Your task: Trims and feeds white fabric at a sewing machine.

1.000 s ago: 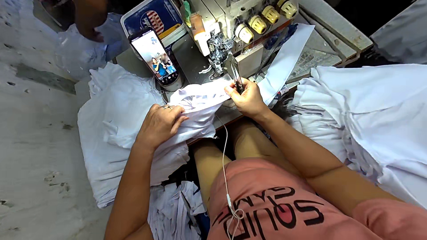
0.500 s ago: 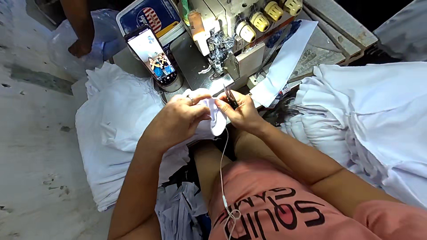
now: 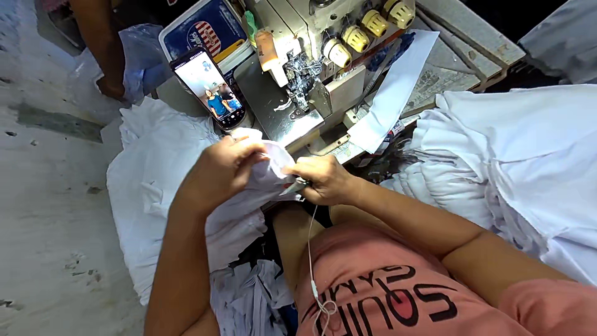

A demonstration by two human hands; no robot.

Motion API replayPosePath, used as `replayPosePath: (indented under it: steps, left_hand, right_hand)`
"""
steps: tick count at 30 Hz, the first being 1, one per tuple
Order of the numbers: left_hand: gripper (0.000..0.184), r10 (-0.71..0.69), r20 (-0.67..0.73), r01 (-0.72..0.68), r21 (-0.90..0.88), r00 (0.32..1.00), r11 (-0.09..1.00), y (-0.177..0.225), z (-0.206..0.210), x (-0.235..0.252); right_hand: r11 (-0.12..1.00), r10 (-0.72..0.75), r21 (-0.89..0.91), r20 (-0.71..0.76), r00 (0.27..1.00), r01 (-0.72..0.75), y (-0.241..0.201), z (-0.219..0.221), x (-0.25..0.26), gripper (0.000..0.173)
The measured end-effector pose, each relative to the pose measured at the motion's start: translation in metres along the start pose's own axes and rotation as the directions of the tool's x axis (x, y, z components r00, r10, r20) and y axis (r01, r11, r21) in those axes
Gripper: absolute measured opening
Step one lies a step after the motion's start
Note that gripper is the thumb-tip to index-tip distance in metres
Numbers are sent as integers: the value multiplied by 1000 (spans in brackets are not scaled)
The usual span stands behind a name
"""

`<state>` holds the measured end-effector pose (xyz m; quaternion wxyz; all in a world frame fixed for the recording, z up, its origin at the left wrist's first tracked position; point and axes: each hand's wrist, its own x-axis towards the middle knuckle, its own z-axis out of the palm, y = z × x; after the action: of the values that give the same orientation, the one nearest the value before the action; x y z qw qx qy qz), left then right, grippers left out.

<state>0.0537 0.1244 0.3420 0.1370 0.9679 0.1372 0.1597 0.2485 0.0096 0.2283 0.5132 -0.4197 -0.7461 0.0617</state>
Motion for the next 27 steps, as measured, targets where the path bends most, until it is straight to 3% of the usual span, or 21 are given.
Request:
replayPosePath:
  steps: [4, 9, 11, 14, 17, 20, 24, 27]
  left_hand:
    - [22, -66, -5, 66, 192, 998, 979, -4, -42, -18]
    - [25, -74, -262, 143, 258, 962, 956, -9, -104, -61]
    - [23, -77, -271, 149, 257, 960, 955, -1, -93, -57]
    - [22, -103, -197, 150, 237, 975, 960, 0, -53, -44]
    - [22, -79, -205, 118, 185, 976, 976, -6, -24, -43]
    - [21, -54, -202, 82, 136, 978, 987, 0, -17, -34]
    - [22, -103, -80, 110, 101, 992, 989, -10, -6, -29]
    - [25, -136, -123, 153, 140, 983, 978, -14, -32, -31]
  right_hand:
    - [997, -62, -35, 96, 993, 66, -7, 3, 36, 16]
    - [958, -247, 139, -52, 968, 252, -45, -24, 94, 19]
    - [953, -248, 171, -24, 969, 248, -42, -28, 91, 18]
    - [987, -153, 69, 104, 983, 146, -12, -24, 65, 13]
    - [993, -120, 28, 127, 985, 117, -1, -32, 46, 16]
    - [996, -92, 28, 90, 992, 90, -2, -44, 45, 18]
    - [999, -45, 30, 78, 996, 43, 2, -38, 45, 18]
    - [997, -56, 61, 85, 995, 51, 2, -27, 49, 17]
